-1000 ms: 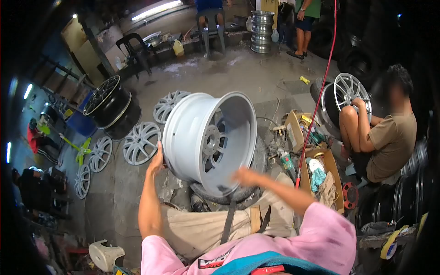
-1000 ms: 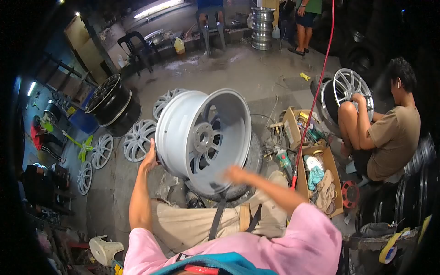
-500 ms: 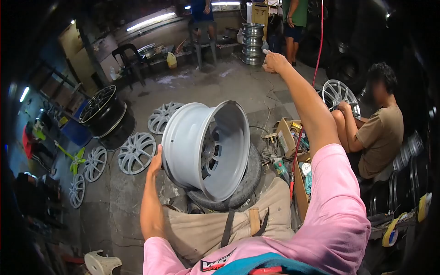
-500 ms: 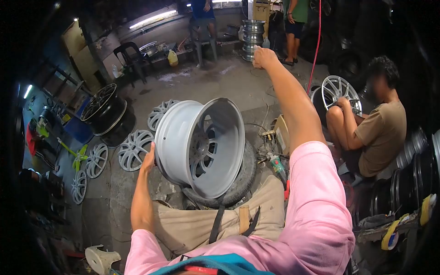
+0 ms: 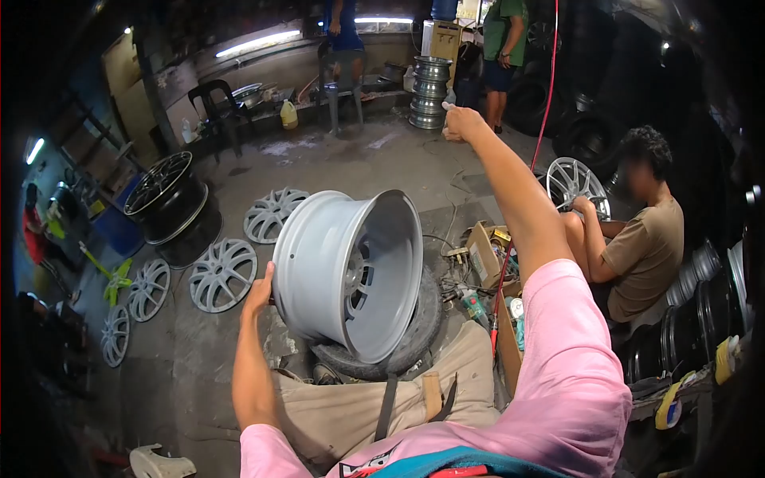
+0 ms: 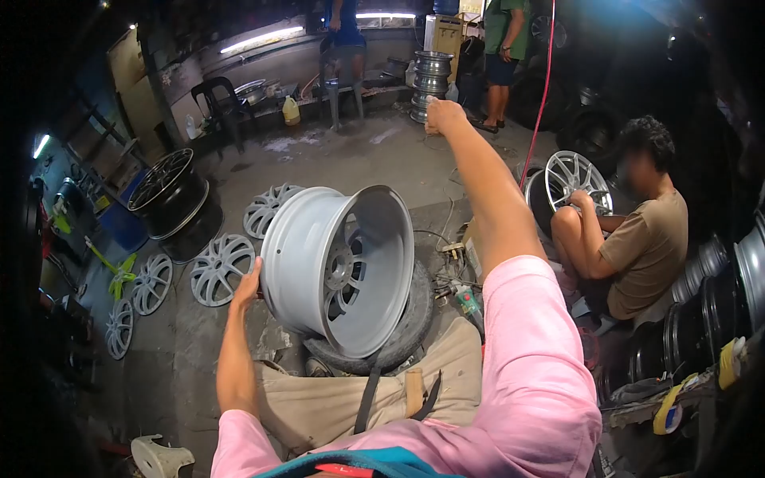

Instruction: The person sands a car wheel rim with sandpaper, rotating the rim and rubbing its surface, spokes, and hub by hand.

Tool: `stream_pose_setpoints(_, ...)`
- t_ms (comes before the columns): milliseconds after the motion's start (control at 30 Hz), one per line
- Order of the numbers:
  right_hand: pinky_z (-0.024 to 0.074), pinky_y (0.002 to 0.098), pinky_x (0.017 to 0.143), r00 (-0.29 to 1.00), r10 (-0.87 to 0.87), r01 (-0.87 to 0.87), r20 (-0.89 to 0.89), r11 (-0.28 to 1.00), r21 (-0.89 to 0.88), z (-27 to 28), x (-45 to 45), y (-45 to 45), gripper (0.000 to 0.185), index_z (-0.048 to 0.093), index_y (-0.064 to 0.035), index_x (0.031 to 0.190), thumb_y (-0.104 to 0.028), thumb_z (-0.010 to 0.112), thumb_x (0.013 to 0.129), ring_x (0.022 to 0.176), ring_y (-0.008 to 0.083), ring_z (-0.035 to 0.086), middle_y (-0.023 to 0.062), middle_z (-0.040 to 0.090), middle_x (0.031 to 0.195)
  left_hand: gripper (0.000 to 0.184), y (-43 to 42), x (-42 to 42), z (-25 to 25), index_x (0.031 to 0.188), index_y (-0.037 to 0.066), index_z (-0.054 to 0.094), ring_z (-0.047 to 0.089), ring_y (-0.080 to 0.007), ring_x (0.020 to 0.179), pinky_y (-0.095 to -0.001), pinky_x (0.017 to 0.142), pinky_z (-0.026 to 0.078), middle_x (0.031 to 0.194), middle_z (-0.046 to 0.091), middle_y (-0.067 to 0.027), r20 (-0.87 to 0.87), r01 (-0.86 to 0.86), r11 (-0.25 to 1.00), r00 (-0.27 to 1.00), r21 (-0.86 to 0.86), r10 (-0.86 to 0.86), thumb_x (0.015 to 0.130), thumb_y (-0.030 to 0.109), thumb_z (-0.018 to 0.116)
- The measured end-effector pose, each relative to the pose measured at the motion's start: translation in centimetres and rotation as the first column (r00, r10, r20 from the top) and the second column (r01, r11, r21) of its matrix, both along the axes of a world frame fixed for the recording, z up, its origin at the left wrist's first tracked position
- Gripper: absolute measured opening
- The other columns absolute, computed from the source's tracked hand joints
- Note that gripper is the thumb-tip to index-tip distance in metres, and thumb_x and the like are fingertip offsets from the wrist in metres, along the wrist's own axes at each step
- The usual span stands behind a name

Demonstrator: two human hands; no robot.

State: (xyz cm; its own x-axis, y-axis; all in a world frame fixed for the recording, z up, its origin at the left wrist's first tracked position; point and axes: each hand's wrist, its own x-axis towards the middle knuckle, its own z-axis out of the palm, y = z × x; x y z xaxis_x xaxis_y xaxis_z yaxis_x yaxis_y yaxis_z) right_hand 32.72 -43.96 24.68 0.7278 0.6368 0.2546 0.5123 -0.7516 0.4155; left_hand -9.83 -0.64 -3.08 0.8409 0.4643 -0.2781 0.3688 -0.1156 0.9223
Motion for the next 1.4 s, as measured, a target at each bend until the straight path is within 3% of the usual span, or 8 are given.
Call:
stream_pose_setpoints(500,0.0584,0.0407,0.085,0.997,0.002,0.002,-0.083,0.999,0.047,-0.9,-0.2,-0.1,0.030,0.076,0.0026,0.095,-0.021,0.058,0.089,0.100,0.0325,0.073,0.0231,0.071,0.116,0.104,-0.1,0.1,-0.4,0.113,-0.015,0.067,0.071,-0.0314,0.086,-0.0437,0.075,0.059,0.100,0.071,-0.0218,-0.001,0.013,0.999,1.000,0.050,-0.013,0.091,0.083,0.039)
stream_pose_setpoints(567,0.0581,0.0414,0.089,0.984,-0.061,0.072,-0.165,0.995,0.065,-1.4,1.6,0.1,0.040,0.072,0.0010,0.108,-0.016,0.062,0.074,0.108,0.0325,0.071,0.0208,0.071,0.119,0.103,0.3,0.3,-0.7,0.110,-0.014,0.068,0.071,-0.0299,0.082,-0.0433,0.073,0.059,0.095,0.072,-0.0207,-0.025,0.006,0.999,1.000,0.053,-0.004,0.091,0.082,0.039)
stream_pose_setpoints(800,0.0577,0.0424,0.090,0.970,-0.095,0.108,-0.222,0.993,0.045,-1.5,1.5,0.4,0.048,0.069,0.0020,0.115,-0.014,0.065,0.070,0.109,0.0339,0.071,0.0202,0.071,0.120,0.103,0.0,0.3,-0.4,0.109,-0.015,0.068,0.070,-0.0285,0.079,-0.0429,0.072,0.060,0.093,0.072,-0.0205,-0.019,-0.007,0.998,1.000,0.062,0.008,0.091,0.082,0.039)
stream_pose_setpoints(1067,0.0583,0.0435,0.088,0.999,0.003,-0.009,0.034,0.985,0.171,-2.8,-2.3,-0.1,0.030,0.073,0.0018,0.098,-0.022,0.062,0.084,0.103,0.0327,0.072,0.0218,0.072,0.110,0.103,-0.5,-0.2,0.2,0.115,-0.015,0.067,0.072,-0.0309,0.087,-0.0450,0.076,0.060,0.099,0.072,-0.0223,-0.020,0.010,0.996,1.000,0.093,-0.008,0.092,0.082,0.040)
stream_pose_setpoints(1200,0.0555,0.0467,0.089,0.987,0.161,-0.159,0.013,0.956,0.248,-15.5,-6.4,-0.6,0.026,0.074,-0.0030,0.090,-0.027,0.063,0.087,0.100,0.0357,0.069,0.0208,0.071,0.101,0.098,-1.2,-0.6,0.3,0.113,-0.014,0.069,0.072,-0.0294,0.089,-0.0414,0.075,0.059,0.099,0.072,-0.0227,0.001,0.007,0.997,1.000,0.077,-0.007,0.095,0.078,0.037)
stream_pose_setpoints(1300,0.0536,0.0472,0.093,0.785,0.286,-0.257,-0.549,0.958,0.131,-33.9,-14.2,-0.6,0.029,0.076,-0.0171,0.110,-0.035,0.057,0.098,0.104,0.0332,0.068,0.0159,0.072,0.111,0.093,-0.7,-0.7,-0.7,0.113,-0.015,0.068,0.071,-0.0320,0.098,-0.0408,0.082,0.055,0.102,0.072,-0.0265,-0.009,0.072,0.988,0.997,0.139,-0.071,0.100,0.071,0.036)
stream_pose_setpoints(1333,0.0552,0.0465,0.091,0.578,0.599,-0.405,-0.555,0.800,0.442,-36.0,-20.9,-1.5,0.028,0.076,-0.0228,0.115,-0.034,0.053,0.101,0.100,0.0322,0.070,0.0120,0.073,0.111,0.090,0.0,-0.1,-2.5,0.113,-0.015,0.067,0.069,-0.0337,0.102,-0.0411,0.087,0.053,0.103,0.071,-0.0288,0.034,0.036,0.966,0.998,0.258,-0.046,0.101,0.069,0.036)
stream_pose_setpoints(1400,0.0571,0.0446,0.088,0.468,0.569,-0.168,-0.676,0.808,0.565,-40.5,-31.1,-1.1,0.029,0.074,-0.0230,0.121,-0.031,0.053,0.102,0.093,0.0354,0.071,0.0109,0.075,0.111,0.084,0.0,-0.1,-3.1,0.116,-0.015,0.063,0.066,-0.0378,0.109,-0.0427,0.098,0.045,0.106,0.069,-0.0334,0.101,-0.027,0.926,0.995,0.376,-0.012,0.103,0.064,0.037)
